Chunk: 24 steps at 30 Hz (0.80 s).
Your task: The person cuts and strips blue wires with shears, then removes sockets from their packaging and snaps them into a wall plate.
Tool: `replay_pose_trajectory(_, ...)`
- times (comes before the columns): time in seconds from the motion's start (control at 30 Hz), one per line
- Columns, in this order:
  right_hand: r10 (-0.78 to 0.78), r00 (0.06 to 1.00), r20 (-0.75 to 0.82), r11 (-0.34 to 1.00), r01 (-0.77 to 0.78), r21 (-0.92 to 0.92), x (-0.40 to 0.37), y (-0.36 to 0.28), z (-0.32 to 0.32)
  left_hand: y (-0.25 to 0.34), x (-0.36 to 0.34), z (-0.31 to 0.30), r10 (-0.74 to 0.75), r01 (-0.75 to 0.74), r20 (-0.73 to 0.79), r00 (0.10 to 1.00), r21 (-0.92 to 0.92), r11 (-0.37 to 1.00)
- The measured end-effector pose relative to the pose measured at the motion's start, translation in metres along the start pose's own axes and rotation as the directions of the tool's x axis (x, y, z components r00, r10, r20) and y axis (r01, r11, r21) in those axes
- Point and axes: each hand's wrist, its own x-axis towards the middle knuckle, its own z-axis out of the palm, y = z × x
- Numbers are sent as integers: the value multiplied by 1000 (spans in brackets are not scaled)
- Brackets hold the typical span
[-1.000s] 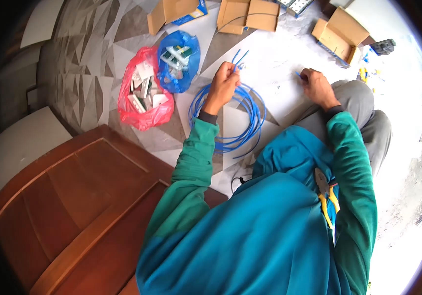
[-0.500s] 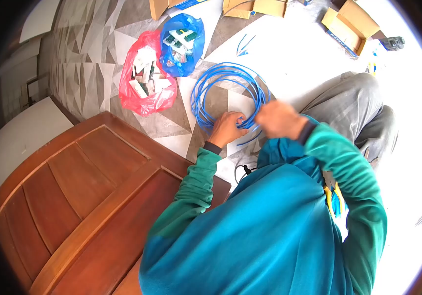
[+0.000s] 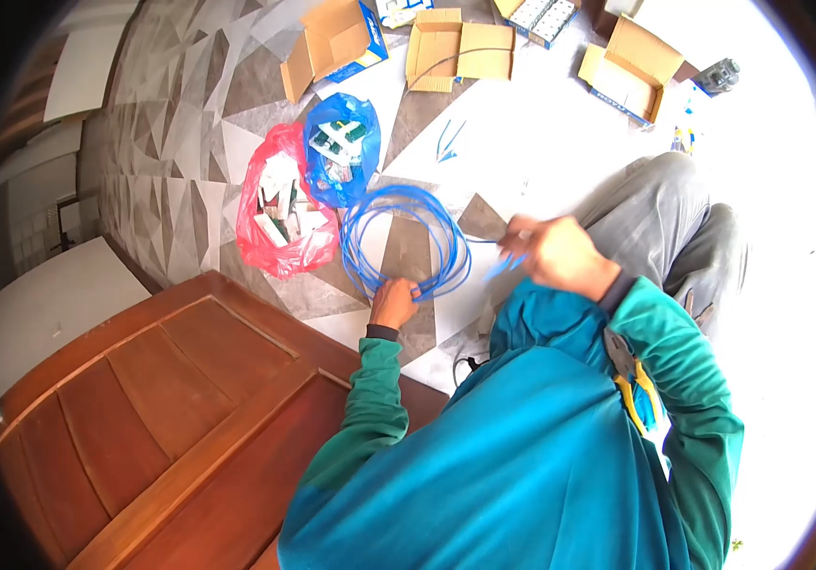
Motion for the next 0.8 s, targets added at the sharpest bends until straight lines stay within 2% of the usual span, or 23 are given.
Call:
replay_pose_trajectory(0.07,250,939,-235,946,-186,265,0,22,-3,10,-4,-8,9,-7,-30,1000,54,999)
replay_pose_trajectory(0.1,249,937,-245,948,-184,259,-4,25,-6,21,-8,-20,41,-41,15,999,58,997)
replay_pose_trajectory(0.13,225,949,-222,950,-163,267,-7,27,-7,27,-10,-27,69,-72,59,996,64,995)
replay_pose_trajectory(0.17,198,961,-195,950,-140,279,-8,28,-6,27,-12,-27,123,-124,-24,992,-14,992)
replay_pose_trajectory(0.3,118,987,-111,967,-88,241,-5,9,-3,58,-5,-23,149,-159,-125,981,-77,984)
replay_pose_trajectory(0.37,130,986,-108,967,-102,233,-5,4,-1,74,-1,-7,289,-280,-310,906,74,957)
replay_pose_trajectory(0.43,147,985,-87,969,-126,212,-5,-3,-1,85,3,6,217,-219,-333,918,34,975)
replay_pose_trajectory(0.5,93,994,-62,981,-81,179,-9,-4,1,90,9,14,154,-166,-358,921,-4,986)
replay_pose_trajectory(0.57,68,997,-23,983,-64,171,-13,-10,6,92,15,26,141,-179,-474,869,-35,983)
replay_pose_trajectory(0.63,-87,993,76,996,87,9,-17,-17,12,103,22,31,106,-152,-465,879,-63,986)
replay_pose_trajectory(0.67,-92,992,85,996,91,12,-19,-22,16,106,24,32,81,-133,-448,891,-87,987)
replay_pose_trajectory(0.7,-170,975,142,981,181,-65,-19,-26,21,110,23,25,17,-132,-393,919,-266,955)
replay_pose_trajectory(0.73,-240,950,201,953,270,-138,-18,-29,25,105,27,28,18,-134,-397,918,-268,954)
replay_pose_trajectory(0.77,-302,936,178,937,326,-126,-19,-30,29,98,33,32,61,-249,-404,913,-433,866)
replay_pose_trajectory(0.8,-290,941,176,939,315,-136,-20,-31,31,94,37,33,109,-353,-413,904,-578,736)
